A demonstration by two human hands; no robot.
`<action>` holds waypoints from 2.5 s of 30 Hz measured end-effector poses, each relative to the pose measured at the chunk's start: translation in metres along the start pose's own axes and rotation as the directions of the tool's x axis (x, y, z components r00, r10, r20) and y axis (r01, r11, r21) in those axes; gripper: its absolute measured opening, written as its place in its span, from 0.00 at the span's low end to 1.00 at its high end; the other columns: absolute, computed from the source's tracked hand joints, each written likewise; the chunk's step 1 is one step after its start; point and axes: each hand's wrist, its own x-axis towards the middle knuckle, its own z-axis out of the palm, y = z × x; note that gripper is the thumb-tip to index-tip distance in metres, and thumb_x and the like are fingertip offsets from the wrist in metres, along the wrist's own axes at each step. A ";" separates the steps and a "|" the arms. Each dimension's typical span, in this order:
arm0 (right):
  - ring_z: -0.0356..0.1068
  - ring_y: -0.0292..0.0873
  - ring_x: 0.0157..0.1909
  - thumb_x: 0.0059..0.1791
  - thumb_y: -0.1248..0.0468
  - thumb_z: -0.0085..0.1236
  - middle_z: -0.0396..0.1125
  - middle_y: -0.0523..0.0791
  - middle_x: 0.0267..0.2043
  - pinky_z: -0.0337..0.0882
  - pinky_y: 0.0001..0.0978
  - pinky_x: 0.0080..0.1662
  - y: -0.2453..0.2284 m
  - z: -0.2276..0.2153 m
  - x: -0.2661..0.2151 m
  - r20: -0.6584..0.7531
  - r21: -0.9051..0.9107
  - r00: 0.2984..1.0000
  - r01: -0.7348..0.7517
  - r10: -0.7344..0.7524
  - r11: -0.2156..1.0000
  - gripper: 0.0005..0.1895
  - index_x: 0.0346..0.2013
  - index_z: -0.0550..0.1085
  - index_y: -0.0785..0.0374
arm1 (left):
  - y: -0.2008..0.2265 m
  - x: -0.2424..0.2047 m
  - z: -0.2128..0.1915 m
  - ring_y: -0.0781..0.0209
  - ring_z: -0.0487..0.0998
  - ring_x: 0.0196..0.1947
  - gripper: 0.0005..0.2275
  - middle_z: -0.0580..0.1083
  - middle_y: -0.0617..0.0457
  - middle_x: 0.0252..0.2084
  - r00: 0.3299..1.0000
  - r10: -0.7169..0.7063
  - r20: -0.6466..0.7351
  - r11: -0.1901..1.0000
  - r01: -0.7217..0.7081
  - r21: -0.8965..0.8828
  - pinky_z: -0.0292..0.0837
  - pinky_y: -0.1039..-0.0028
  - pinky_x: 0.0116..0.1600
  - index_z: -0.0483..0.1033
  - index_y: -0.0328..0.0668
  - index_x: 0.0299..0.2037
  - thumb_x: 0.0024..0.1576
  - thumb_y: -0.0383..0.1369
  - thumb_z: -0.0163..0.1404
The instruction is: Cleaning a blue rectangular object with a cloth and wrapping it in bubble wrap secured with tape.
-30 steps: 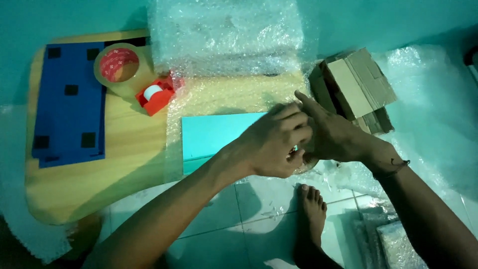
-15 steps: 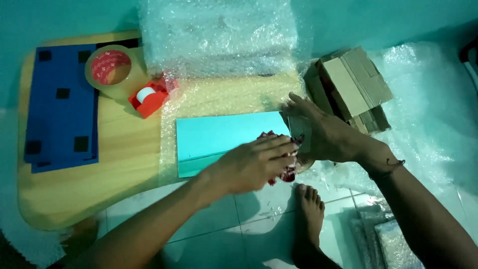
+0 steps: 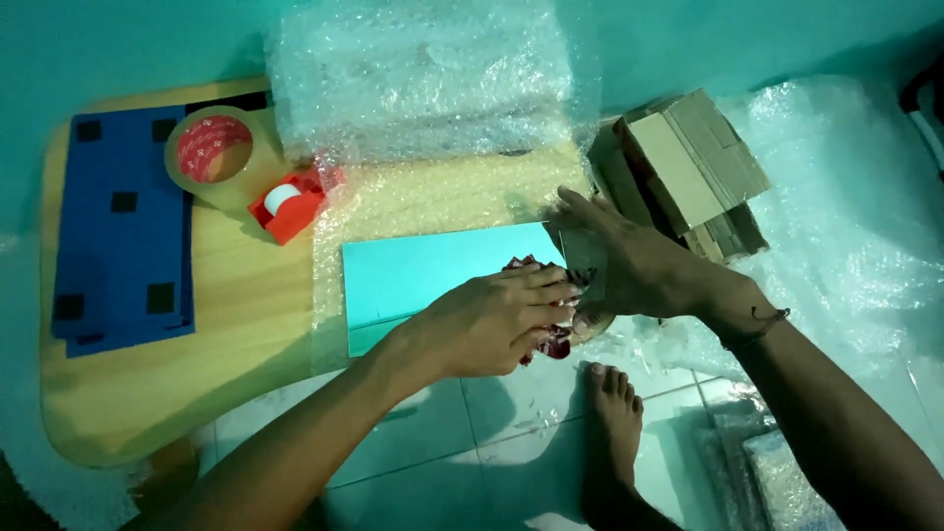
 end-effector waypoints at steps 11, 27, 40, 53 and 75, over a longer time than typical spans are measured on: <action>0.54 0.73 0.71 0.29 0.49 0.83 0.59 0.60 0.70 0.49 0.68 0.69 0.002 0.002 -0.002 -0.014 -0.064 1.000 -0.003 0.002 0.998 0.77 0.79 0.40 0.59 | -0.011 -0.006 -0.038 0.41 0.60 0.73 0.17 0.68 0.43 0.70 0.993 -0.120 0.024 0.993 0.120 -0.020 0.52 0.53 0.77 0.74 0.44 0.64 0.67 0.35 0.45; 0.52 0.74 0.72 0.28 0.51 0.84 0.59 0.56 0.71 0.53 0.69 0.68 0.014 0.004 -0.004 0.010 -0.096 1.000 -0.025 0.026 0.995 0.78 0.79 0.39 0.52 | -0.030 -0.027 -0.047 0.49 0.61 0.74 0.14 0.71 0.53 0.68 0.979 -0.204 -0.014 0.977 0.205 0.065 0.58 0.60 0.74 0.79 0.48 0.57 0.64 0.34 0.48; 0.54 0.76 0.70 0.29 0.54 0.85 0.61 0.60 0.69 0.56 0.68 0.66 0.004 0.002 -0.003 0.028 -0.019 0.998 -0.048 0.048 0.999 0.76 0.80 0.41 0.52 | 0.009 -0.085 -0.073 0.40 0.65 0.70 0.12 0.74 0.42 0.64 0.972 -0.208 0.107 0.960 0.224 -0.171 0.61 0.56 0.72 0.81 0.35 0.53 0.59 0.26 0.54; 0.51 0.77 0.71 0.30 0.59 0.83 0.58 0.61 0.70 0.61 0.70 0.62 -0.009 -0.002 -0.002 0.030 -0.032 0.997 -0.063 0.064 0.997 0.75 0.80 0.40 0.51 | -0.019 -0.150 -0.085 0.46 0.66 0.71 0.13 0.74 0.49 0.65 0.867 -0.496 0.052 0.855 0.498 -0.143 0.62 0.56 0.72 0.84 0.44 0.51 0.57 0.26 0.53; 0.48 0.76 0.73 0.30 0.53 0.83 0.55 0.58 0.73 0.57 0.75 0.64 -0.011 -0.001 -0.001 0.027 -0.099 0.993 -0.112 0.115 0.989 0.74 0.80 0.42 0.50 | -0.034 -0.057 -0.039 0.42 0.69 0.68 0.18 0.72 0.42 0.66 0.953 -0.228 -0.197 0.874 0.290 0.390 0.63 0.56 0.70 0.80 0.43 0.55 0.54 0.24 0.51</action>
